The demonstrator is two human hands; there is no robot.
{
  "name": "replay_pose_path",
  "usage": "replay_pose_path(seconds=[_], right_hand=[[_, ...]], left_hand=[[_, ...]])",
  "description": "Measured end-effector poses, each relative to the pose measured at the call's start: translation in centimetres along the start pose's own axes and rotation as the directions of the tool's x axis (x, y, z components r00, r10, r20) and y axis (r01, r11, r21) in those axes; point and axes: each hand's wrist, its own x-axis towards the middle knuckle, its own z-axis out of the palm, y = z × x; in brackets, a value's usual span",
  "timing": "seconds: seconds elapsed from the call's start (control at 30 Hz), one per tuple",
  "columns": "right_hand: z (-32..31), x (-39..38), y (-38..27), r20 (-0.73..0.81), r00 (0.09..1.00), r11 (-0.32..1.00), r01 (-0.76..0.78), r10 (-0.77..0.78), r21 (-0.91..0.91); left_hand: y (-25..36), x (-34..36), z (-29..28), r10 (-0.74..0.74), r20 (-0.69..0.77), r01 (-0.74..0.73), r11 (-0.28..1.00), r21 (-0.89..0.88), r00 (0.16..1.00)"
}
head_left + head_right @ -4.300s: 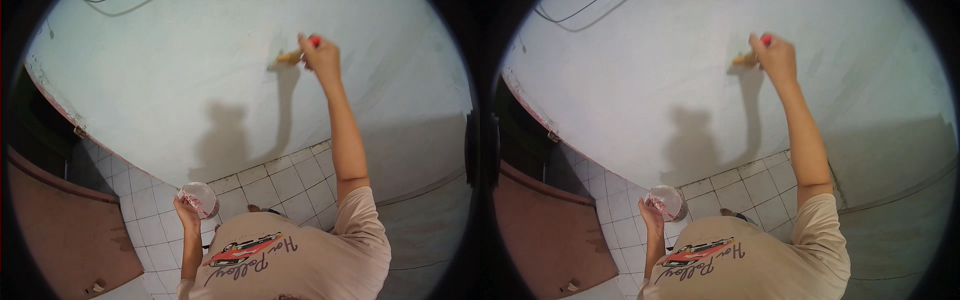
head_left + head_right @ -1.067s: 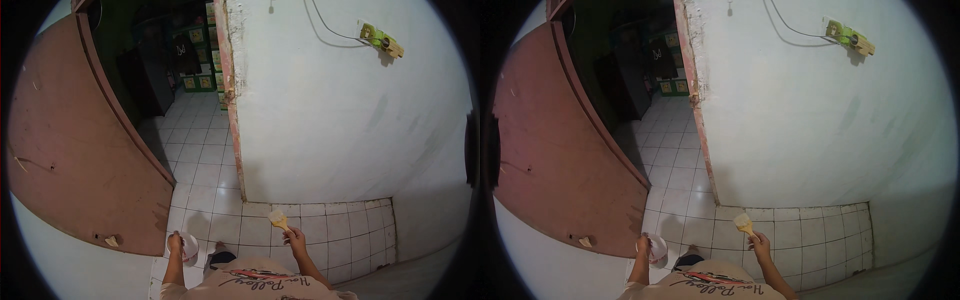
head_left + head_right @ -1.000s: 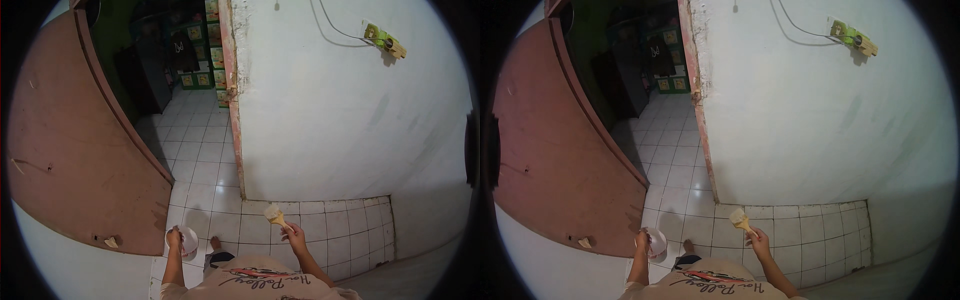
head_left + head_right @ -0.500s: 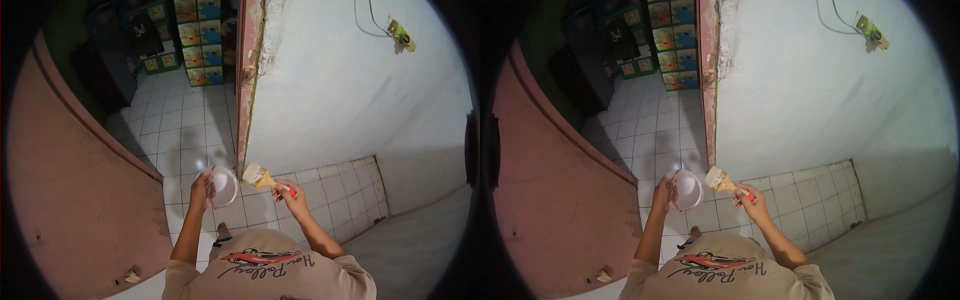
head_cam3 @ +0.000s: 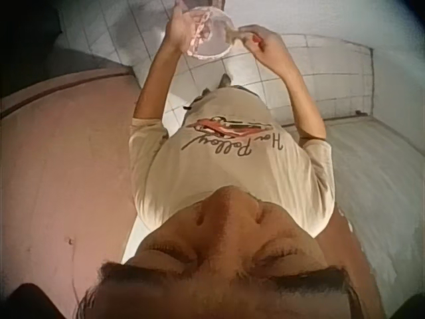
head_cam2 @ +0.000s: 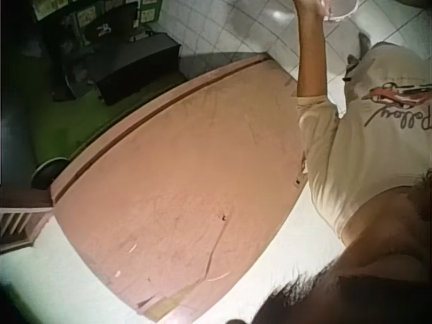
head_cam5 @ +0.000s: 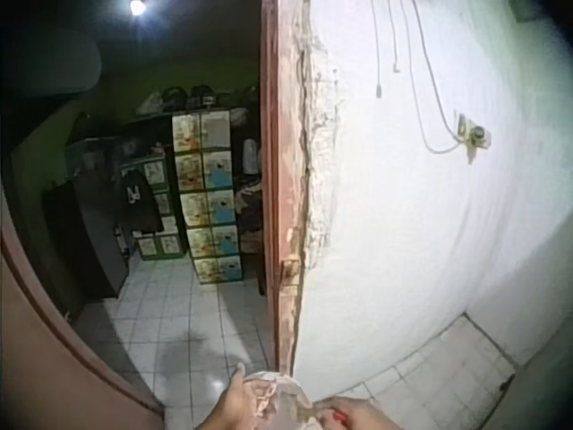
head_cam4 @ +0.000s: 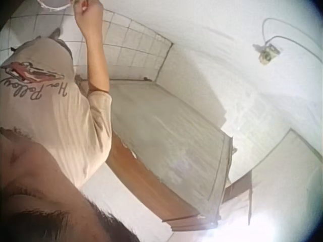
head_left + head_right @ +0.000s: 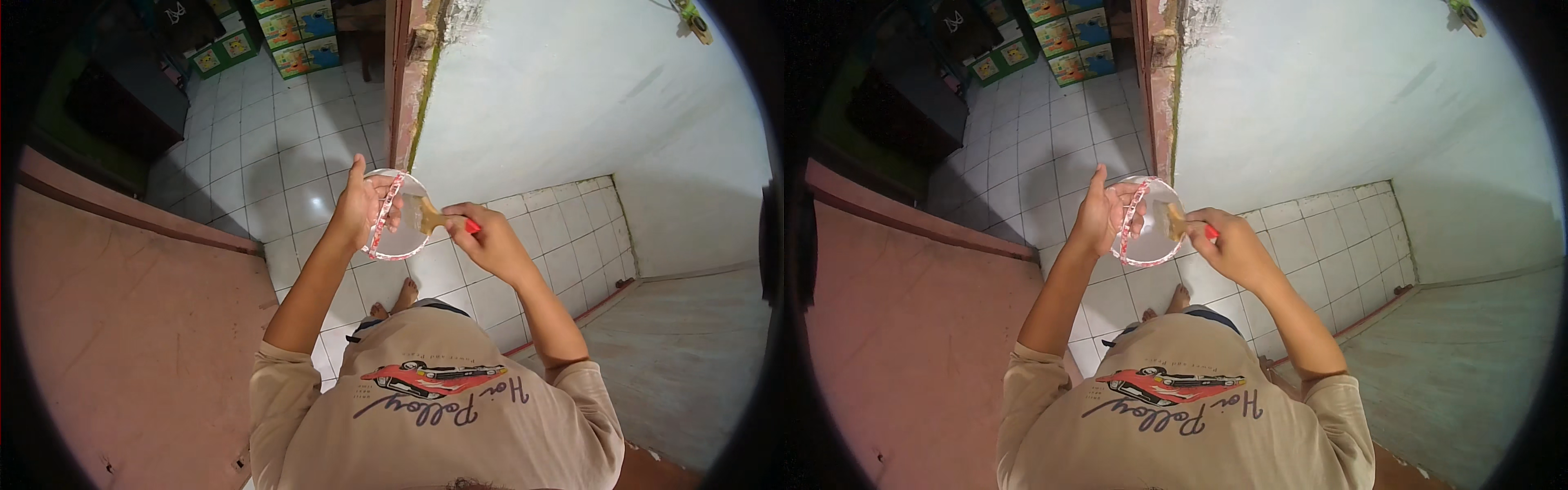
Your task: The person applies paint to an interior wall and a wooden door frame by hand using a paintbrush while holding a container of paint.
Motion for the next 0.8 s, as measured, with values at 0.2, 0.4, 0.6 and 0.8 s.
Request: replay_pose_path(seconds=[0.2, 0.4, 0.6, 0.8], right_hand=[[5.1, 7.6, 5.1, 0.437, 0.896, 0.858, 0.286, -0.081, -0.427], [11.5, 11.4, 11.5, 0.515, 0.825, 0.652, 0.525, -0.232, -0.547], [13.4, 13.7, 19.6, 0.421, 0.906, 0.821, -0.201, -0.051, 0.534], [9.7, 12.0, 12.9, 0.325, 0.946, 0.821, 0.199, -0.017, -0.535]], left_hand=[[0.9, 1.2, 0.2, -0.007, 0.022, 0.006, 0.999, 0.051, 1.0], [0.6, 2.1, 0.1, -0.009, 0.084, 0.011, 1.0, -0.016, 0.996], [1.1, 3.1, 2.0, 0.03, 0.228, -0.011, 0.996, -0.085, 0.973], [2.7, 4.3, 1.4, -0.001, 0.282, 0.018, 0.998, -0.06, 0.959]])
